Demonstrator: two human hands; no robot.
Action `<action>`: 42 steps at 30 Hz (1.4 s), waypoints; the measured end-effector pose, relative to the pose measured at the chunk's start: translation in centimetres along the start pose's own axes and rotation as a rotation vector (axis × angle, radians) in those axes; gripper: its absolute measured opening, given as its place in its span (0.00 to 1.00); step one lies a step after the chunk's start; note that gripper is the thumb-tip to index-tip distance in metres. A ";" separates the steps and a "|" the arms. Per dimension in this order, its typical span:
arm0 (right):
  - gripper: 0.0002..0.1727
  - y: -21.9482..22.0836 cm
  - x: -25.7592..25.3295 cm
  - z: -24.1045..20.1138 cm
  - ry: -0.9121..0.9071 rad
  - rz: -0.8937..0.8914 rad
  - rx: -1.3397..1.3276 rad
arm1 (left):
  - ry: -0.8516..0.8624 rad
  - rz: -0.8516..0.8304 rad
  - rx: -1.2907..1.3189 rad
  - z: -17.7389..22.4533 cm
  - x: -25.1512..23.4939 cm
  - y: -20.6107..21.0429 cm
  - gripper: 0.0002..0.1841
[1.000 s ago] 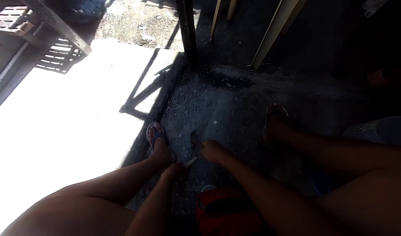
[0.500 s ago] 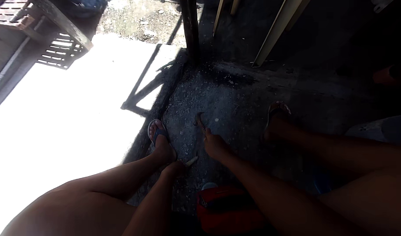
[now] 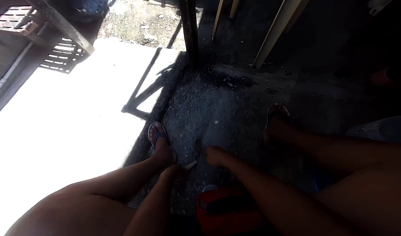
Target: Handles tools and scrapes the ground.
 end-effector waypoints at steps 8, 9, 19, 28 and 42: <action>0.26 -0.2 0.0 -1.0 -0.041 0.203 -0.055 | 0.063 -0.035 -0.007 -0.1 0.6 -0.3 0.29; 0.21 0.1 0.0 -0.6 -0.028 0.092 -0.031 | 0.038 -0.031 -0.022 0.1 0.7 -0.1 0.29; 0.23 0.5 -0.7 -0.1 -0.004 0.162 -0.099 | 0.024 0.018 0.019 -1.8 -3.3 0.9 0.30; 0.29 0.1 -0.6 -0.6 -0.039 0.330 -0.083 | 0.028 0.024 0.002 -1.9 -4.2 0.5 0.26; 0.17 1.3 0.1 0.2 0.009 -0.080 0.041 | 0.025 -0.041 -0.076 -0.7 -0.6 0.4 0.27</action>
Point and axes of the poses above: each hand's wrist, its own x-axis away from the middle knuckle, its own y-axis out of the palm, z = x × y, the point moved 3 cm from there along -x, towards the middle knuckle, and after that the axes turned 5 degrees about -z, right-handed, at the moved point
